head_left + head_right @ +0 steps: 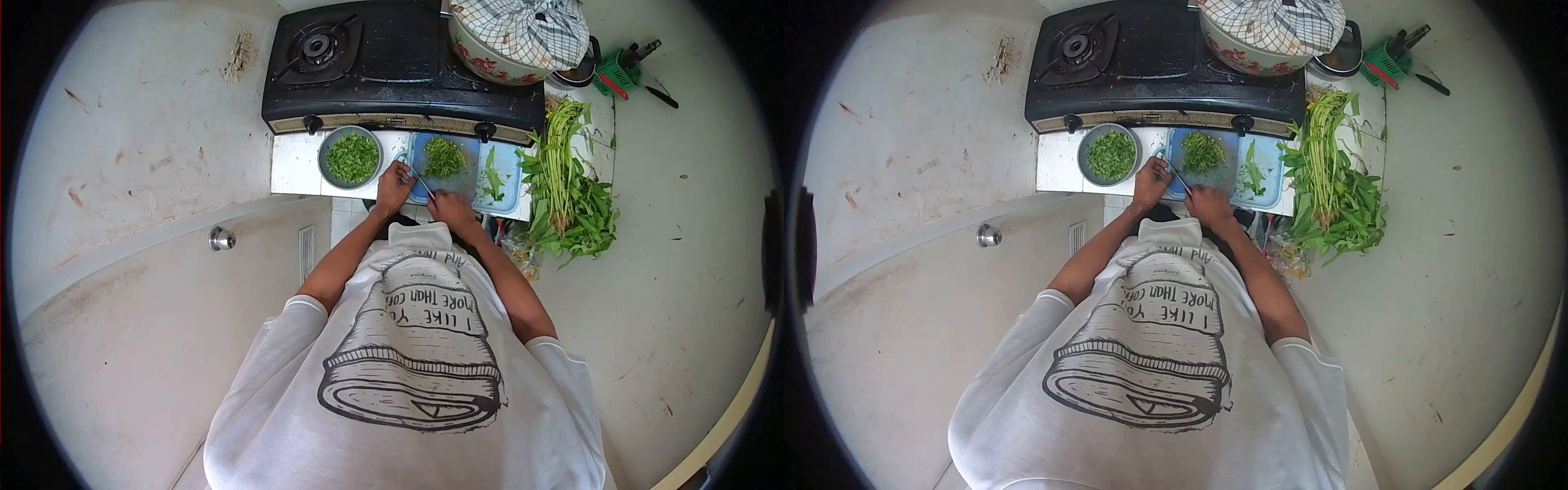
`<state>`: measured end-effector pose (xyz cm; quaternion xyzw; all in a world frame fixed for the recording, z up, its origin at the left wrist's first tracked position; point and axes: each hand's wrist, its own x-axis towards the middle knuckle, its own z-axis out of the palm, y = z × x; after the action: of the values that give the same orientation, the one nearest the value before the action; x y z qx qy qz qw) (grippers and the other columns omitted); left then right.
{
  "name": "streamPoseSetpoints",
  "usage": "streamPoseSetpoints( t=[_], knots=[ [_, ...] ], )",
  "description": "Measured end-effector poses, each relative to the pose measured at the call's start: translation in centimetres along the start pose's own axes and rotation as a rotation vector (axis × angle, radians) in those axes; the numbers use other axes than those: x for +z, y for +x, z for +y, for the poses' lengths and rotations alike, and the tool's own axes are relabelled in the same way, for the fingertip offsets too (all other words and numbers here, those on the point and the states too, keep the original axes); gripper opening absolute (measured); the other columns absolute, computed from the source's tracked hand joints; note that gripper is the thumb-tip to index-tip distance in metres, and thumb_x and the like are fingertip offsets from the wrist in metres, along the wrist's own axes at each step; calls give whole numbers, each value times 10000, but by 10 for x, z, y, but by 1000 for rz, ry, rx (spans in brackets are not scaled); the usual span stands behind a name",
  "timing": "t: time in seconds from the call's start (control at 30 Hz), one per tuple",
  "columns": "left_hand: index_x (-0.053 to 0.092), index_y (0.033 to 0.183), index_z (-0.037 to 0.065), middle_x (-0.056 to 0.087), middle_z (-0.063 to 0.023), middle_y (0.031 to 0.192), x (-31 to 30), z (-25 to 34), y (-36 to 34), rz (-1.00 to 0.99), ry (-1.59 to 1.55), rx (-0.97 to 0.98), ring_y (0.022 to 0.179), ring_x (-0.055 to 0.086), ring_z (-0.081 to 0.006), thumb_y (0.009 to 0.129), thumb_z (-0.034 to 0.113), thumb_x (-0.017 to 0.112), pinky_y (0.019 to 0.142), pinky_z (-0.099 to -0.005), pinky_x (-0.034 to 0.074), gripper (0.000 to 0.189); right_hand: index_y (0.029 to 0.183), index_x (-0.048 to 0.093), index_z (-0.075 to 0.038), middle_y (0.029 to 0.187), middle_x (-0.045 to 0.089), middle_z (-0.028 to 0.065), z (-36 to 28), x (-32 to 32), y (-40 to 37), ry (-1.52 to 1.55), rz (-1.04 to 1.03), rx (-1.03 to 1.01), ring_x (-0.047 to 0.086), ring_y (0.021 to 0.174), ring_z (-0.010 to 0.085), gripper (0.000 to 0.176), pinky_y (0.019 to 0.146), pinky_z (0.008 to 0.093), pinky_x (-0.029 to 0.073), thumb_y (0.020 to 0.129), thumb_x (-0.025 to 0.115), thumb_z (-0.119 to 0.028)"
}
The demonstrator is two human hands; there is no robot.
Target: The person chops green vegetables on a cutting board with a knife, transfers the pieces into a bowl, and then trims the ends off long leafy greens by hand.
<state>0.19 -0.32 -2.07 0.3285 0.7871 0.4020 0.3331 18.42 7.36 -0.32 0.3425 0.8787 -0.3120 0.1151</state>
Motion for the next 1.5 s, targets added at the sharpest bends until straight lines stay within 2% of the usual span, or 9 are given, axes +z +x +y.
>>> streamPoseSetpoints(
  t=[0.17,0.37,0.47,0.67,0.77,1.07,1.17,1.37,1.5],
  knots=[
    [613,993,8,656,-92,781,3,-7,-1,44,2,36,666,637,-199,834,145,802,669,-344,528,282,985,695,5,879,720,273,1,-6,-5,4,-21,-2,720,863,446,421,823,541,568,989,548,-389],
    [606,971,8,657,-97,754,2,-1,-1,12,8,-3,678,651,-211,850,191,814,674,-357,528,302,993,675,14,840,703,295,9,-3,-8,22,42,19,703,811,475,416,786,560,559,984,569,-388],
    [610,963,9,664,-104,751,4,-3,0,15,44,-26,682,655,-217,854,213,818,682,-362,531,311,1015,688,5,873,717,277,0,-13,-9,9,-23,70,713,852,463,420,811,553,566,985,555,-392],
    [613,950,6,674,-113,755,6,-17,1,-3,33,-67,694,669,-224,858,267,824,686,-363,537,347,981,677,5,814,701,291,6,-3,-10,4,20,-30,699,793,489,412,766,574,557,988,554,-388],
    [613,941,4,674,-114,756,7,-17,0,8,31,-76,697,669,-223,860,285,827,681,-365,537,363,1013,693,-3,868,723,263,0,-9,-8,-9,-32,44,719,837,450,403,806,541,568,972,562,-382],
    [608,915,5,675,-115,750,2,-12,0,6,43,-71,672,653,-222,856,307,834,669,-363,530,382,1020,700,-9,942,725,274,-1,-10,-4,2,-44,89,718,906,450,415,828,552,565,980,566,-399],
    [597,899,11,668,-107,728,2,-12,0,5,64,-68,658,644,-214,857,306,834,659,-359,521,380,1010,689,-3,857,706,293,8,-1,-4,38,39,45,696,834,488,408,804,575,548,987,567,-392],
    [576,878,19,648,-95,682,0,-11,-1,-6,42,-83,624,626,-205,866,305,828,639,-353,509,382,1000,672,-16,845,709,277,0,-14,-10,26,-43,9,697,817,491,379,784,566,555,979,580,-383],
    [583,888,17,651,-93,693,0,-15,0,-21,42,-71,630,628,-201,869,308,827,637,-346,510,380,990,665,-11,840,710,275,5,-6,-8,20,0,-32,700,802,482,370,770,561,559,969,588,-372]
  ],
)
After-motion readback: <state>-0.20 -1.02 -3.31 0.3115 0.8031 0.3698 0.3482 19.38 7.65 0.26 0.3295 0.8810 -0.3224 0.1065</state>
